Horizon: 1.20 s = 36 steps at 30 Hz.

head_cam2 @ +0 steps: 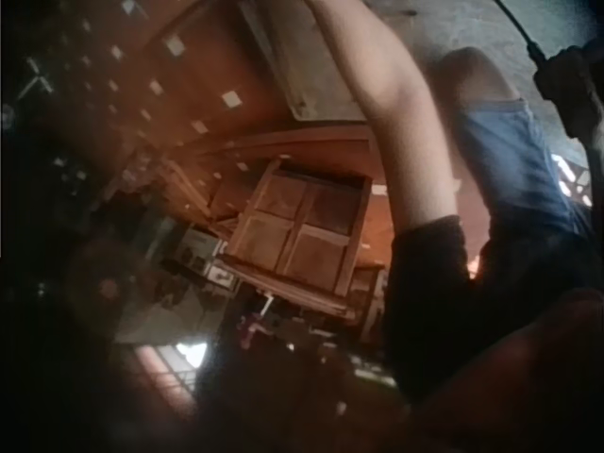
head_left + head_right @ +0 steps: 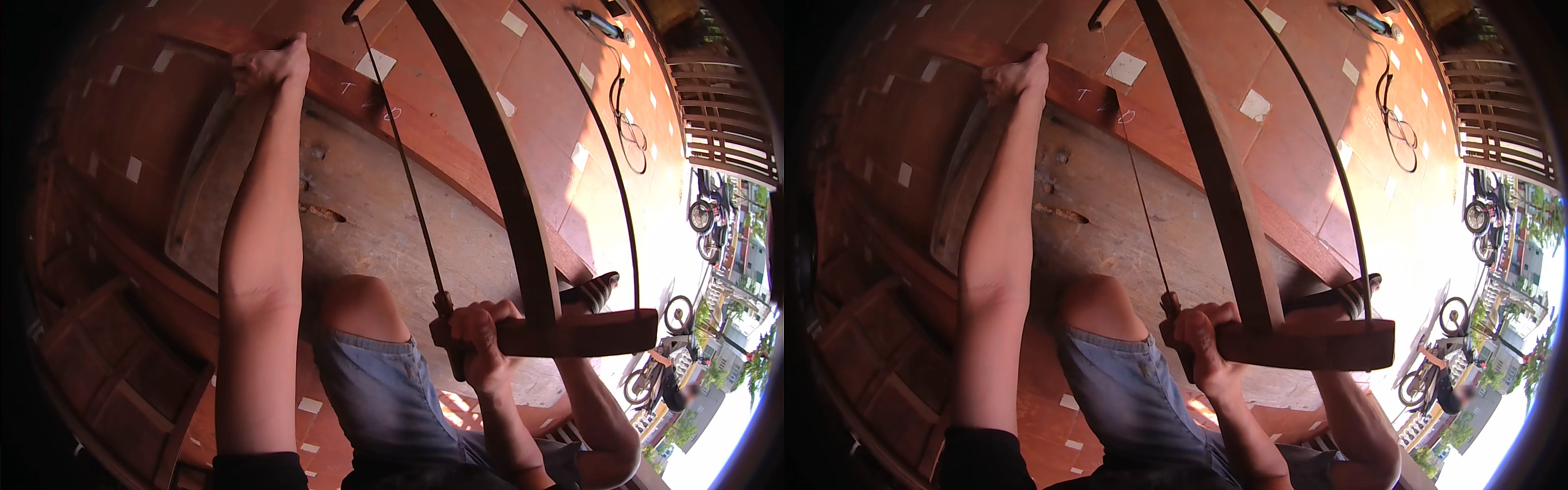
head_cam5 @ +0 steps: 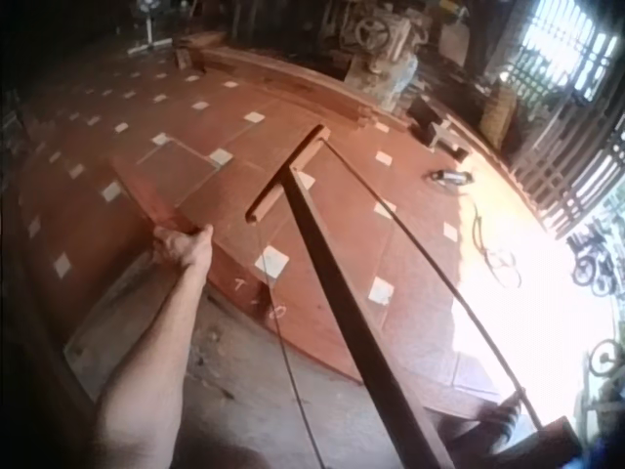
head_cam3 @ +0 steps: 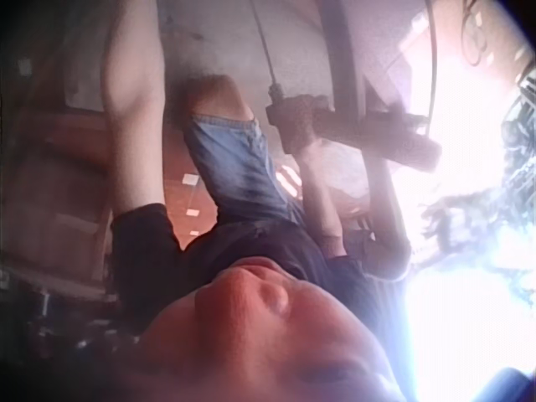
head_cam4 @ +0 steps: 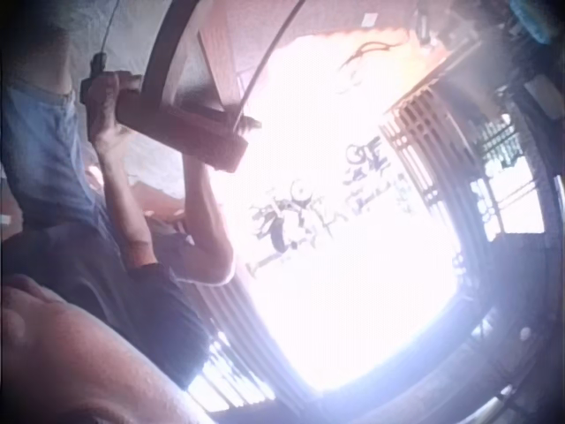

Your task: The person sits on the floor and uses a hand saw to cut a long wooden plank into smaller pieces. After finishing the cuts, the person stands, walks to a workbench, picks up a pair of scissors, and cuts a piece of cardboard.

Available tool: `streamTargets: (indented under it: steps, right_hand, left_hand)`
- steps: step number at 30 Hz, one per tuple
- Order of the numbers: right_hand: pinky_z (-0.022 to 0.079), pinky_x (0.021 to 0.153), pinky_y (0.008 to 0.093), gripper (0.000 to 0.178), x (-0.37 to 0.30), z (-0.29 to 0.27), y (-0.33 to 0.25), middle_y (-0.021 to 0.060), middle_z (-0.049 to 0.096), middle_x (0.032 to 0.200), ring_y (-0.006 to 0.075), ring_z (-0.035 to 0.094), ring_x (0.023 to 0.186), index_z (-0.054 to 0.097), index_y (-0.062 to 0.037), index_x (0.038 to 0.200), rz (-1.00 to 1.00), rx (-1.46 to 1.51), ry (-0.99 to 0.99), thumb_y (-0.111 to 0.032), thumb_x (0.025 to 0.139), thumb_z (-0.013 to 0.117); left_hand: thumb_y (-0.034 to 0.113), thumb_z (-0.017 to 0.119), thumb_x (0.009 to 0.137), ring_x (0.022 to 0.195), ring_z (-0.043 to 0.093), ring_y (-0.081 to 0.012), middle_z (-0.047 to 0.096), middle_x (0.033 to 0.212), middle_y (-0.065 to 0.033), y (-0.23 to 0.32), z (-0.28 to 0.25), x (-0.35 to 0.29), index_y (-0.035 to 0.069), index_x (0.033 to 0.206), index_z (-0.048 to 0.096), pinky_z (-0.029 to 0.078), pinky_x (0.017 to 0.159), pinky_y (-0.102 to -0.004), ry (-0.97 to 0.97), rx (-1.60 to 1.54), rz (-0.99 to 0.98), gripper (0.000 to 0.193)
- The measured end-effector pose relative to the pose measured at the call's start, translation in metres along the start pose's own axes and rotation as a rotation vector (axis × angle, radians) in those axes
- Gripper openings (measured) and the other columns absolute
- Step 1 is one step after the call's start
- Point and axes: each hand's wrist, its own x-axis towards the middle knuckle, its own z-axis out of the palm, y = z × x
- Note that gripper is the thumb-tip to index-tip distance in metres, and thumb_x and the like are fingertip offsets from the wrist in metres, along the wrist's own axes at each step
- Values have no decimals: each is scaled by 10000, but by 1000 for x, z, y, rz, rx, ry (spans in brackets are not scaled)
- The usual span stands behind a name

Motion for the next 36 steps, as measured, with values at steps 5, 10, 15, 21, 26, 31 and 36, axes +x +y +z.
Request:
streamTargets:
  steps: [5, 10, 15, 21, 26, 31, 36]
  right_hand:
    - [494, 657, 382, 266, -69, -25, -16, 103, 567, 715, 199, 565, 645, 456, -67, 875, -3, 19, 2, -172, 1044, 633]
    - [506, 641, 318, 256, 51, 22, 31, 90, 617, 721, 158, 611, 673, 502, -40, 846, -84, 29, 47, -120, 1039, 650]
    - [517, 654, 325, 275, 85, 43, 14, 71, 622, 728, 152, 619, 682, 549, -31, 832, -42, -6, 31, -169, 1022, 692]
    - [509, 641, 295, 260, 52, -4, -77, 76, 655, 738, 141, 629, 667, 578, -36, 846, -89, -155, 15, -189, 1013, 706]
    - [508, 647, 311, 183, 38, -112, -238, 60, 625, 700, 150, 635, 659, 590, -47, 848, -86, -426, 113, -115, 984, 693]
    - [565, 562, 337, 207, 25, -193, -326, 57, 619, 642, 156, 643, 576, 602, -55, 802, 16, -669, 153, -127, 941, 737]
    - [550, 500, 344, 241, 55, -278, -299, 58, 594, 602, 180, 646, 530, 598, -48, 767, 123, -784, 320, -144, 922, 755]
  left_hand:
    - [580, 915, 642, 1318, 475, -451, 477, 1396, -324, 6, 0, -1, -146, 1349, 362, 375, 1149, -539, -34, 12, 25, 1154]
    - [608, 914, 626, 1342, 455, -448, 476, 1391, -329, 2, 2, -4, -151, 1342, 364, 375, 1142, -532, -20, 2, 71, 1179]
    - [594, 901, 635, 1292, 474, -442, 495, 1319, -317, -1, 3, -3, -159, 1323, 379, 368, 1113, -533, 20, 10, 98, 1146]
    - [562, 867, 670, 1237, 466, -429, 480, 1259, -304, 1, -2, -1, -194, 1409, 297, 375, 1080, -517, -1, 57, 84, 1202]
    - [646, 813, 701, 1216, 473, -426, 487, 1251, -313, 17, -15, -19, -176, 1439, 293, 366, 1064, -531, 140, 56, 104, 1221]
    - [728, 752, 748, 1264, 428, -429, 415, 1316, -295, 20, -13, -87, -132, 1454, 312, 376, 1086, -597, 35, -119, -276, 1196]
    - [787, 725, 742, 1520, 229, -477, 227, 1598, -373, 41, 1, -171, -51, 1558, 216, 350, 1135, -652, -363, -131, -469, 1275]
